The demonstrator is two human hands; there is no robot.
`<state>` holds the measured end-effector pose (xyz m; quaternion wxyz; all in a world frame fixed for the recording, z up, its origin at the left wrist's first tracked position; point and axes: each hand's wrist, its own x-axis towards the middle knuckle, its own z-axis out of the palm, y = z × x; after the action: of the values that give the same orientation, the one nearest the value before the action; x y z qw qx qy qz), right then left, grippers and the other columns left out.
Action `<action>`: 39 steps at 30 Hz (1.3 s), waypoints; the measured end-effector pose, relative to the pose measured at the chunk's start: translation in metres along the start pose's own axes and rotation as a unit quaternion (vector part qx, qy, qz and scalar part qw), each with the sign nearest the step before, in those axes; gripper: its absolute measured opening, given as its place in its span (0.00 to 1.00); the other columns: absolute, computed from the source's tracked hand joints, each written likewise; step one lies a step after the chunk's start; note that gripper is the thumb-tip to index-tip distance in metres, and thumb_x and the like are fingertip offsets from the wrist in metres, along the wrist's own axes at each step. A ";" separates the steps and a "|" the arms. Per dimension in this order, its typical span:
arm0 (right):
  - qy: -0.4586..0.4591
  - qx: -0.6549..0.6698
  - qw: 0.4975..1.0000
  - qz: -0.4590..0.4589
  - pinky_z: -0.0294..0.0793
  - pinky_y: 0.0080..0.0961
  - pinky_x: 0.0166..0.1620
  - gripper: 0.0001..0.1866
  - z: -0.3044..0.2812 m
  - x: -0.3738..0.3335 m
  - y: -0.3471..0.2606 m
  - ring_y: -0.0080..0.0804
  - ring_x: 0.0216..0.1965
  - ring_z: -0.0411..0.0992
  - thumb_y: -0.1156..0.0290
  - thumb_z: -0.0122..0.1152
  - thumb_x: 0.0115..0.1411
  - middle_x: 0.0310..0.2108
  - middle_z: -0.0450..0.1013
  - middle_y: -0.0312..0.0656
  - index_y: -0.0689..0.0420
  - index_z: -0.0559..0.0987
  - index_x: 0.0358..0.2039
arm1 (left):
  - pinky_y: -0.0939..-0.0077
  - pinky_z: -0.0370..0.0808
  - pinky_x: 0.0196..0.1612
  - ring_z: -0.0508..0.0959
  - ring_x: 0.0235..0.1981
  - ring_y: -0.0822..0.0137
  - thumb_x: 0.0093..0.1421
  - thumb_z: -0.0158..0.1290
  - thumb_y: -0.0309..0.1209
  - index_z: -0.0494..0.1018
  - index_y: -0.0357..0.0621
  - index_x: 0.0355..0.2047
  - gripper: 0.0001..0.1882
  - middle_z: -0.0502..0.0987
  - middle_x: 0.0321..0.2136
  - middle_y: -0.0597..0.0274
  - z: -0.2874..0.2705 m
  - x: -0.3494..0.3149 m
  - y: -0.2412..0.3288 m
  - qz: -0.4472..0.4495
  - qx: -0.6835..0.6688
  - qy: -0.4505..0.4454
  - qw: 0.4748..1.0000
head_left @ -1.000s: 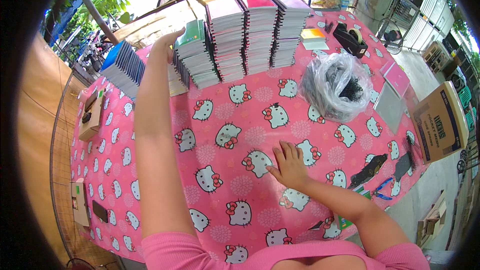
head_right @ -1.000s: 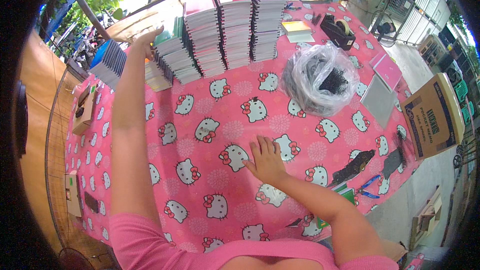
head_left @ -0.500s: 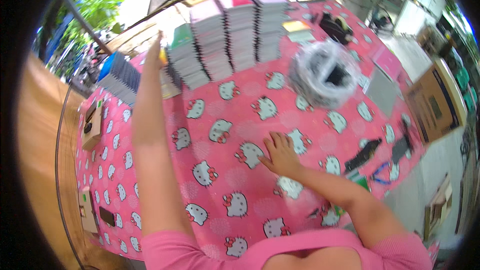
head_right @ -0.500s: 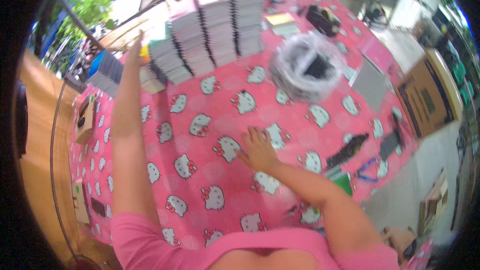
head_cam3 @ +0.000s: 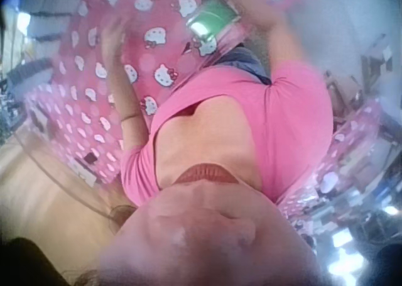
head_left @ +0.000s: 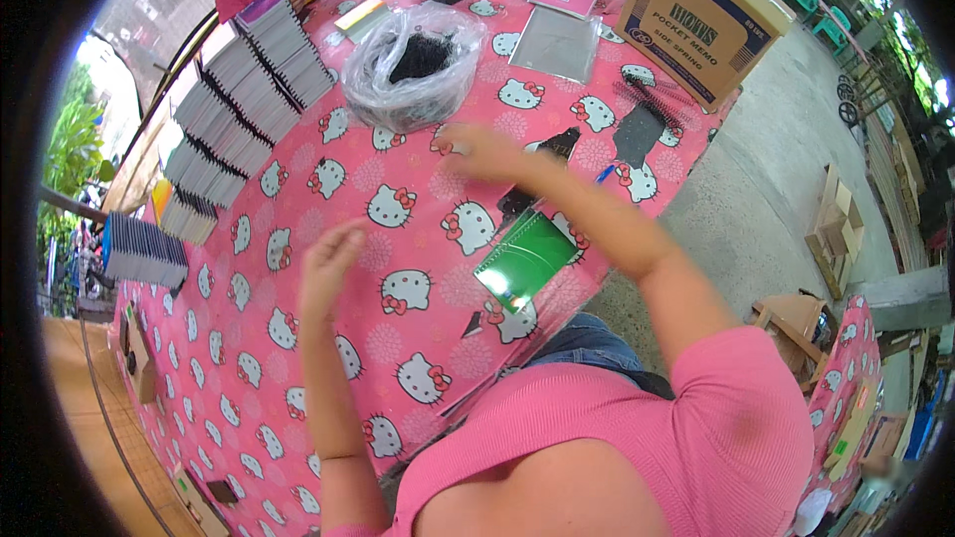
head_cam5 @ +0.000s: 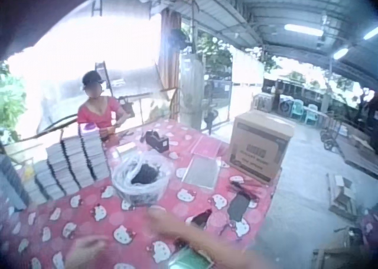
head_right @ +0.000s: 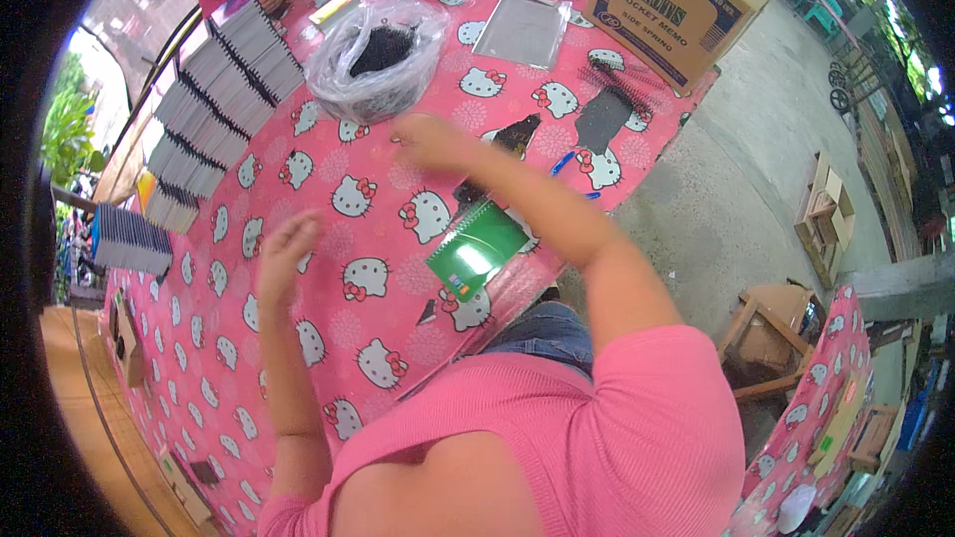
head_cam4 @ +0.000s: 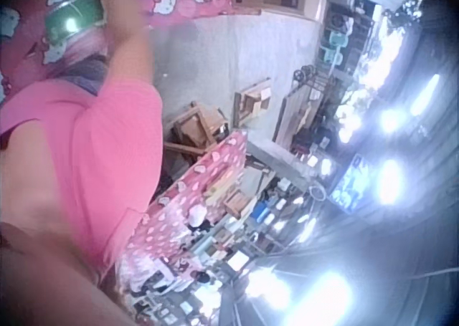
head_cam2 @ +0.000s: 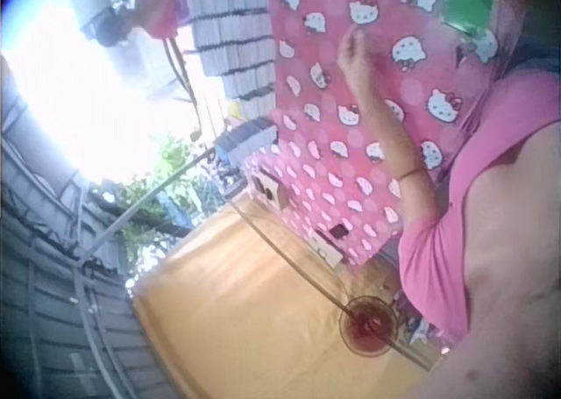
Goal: The person repeatedly inserts a metal spiral binding into the punched holes of green notebooks, then uses pliers to crimp the ends and secure the binding. They handle multiple notebooks one at a time, stacking completed units on the table.
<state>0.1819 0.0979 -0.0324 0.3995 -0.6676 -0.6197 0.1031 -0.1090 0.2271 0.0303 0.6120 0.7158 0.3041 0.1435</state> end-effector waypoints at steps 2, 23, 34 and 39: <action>0.126 -0.081 0.986 0.075 0.71 0.41 0.45 0.16 -0.070 -0.037 0.059 0.49 0.40 0.73 0.64 0.60 0.52 0.37 0.76 0.51 0.59 0.80 0.40 | 0.78 0.71 0.48 0.75 0.43 0.72 0.62 0.54 0.32 0.74 0.35 0.48 0.17 0.78 0.43 0.62 0.049 -0.011 -0.016 -0.008 0.016 -0.053 0.998; 0.053 -0.325 0.926 0.183 0.73 0.43 0.46 0.18 -0.210 -0.140 0.167 0.53 0.44 0.72 0.79 0.53 0.55 0.46 0.69 0.53 0.59 0.76 0.47 | 0.77 0.73 0.29 0.76 0.24 0.74 0.48 0.66 0.27 0.80 0.34 0.35 0.14 0.81 0.25 0.60 0.215 0.010 -0.023 -0.107 0.138 0.060 0.983; -0.105 0.217 0.966 0.093 0.70 0.21 0.32 0.10 -0.115 -0.159 -0.015 0.21 0.29 0.71 0.69 0.63 0.57 0.27 0.75 0.38 0.57 0.82 0.40 | 0.56 0.64 0.52 0.79 0.38 0.63 0.49 0.64 0.33 0.81 0.52 0.34 0.11 0.81 0.30 0.66 0.239 -0.051 0.017 0.191 0.336 0.203 0.900; -0.047 0.207 0.975 0.062 0.71 0.21 0.32 0.13 -0.106 -0.159 -0.029 0.23 0.29 0.72 0.75 0.66 0.53 0.26 0.74 0.39 0.57 0.81 0.41 | 0.37 0.46 0.56 0.71 0.52 0.62 0.49 0.63 0.38 0.81 0.59 0.34 0.10 0.79 0.39 0.75 0.261 -0.061 0.014 0.182 0.434 0.343 0.813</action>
<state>0.1937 -0.0921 -0.0006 0.4921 -0.6022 -0.5605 0.2847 -0.0020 -0.0167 -0.0003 0.0569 0.8537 0.3887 0.3418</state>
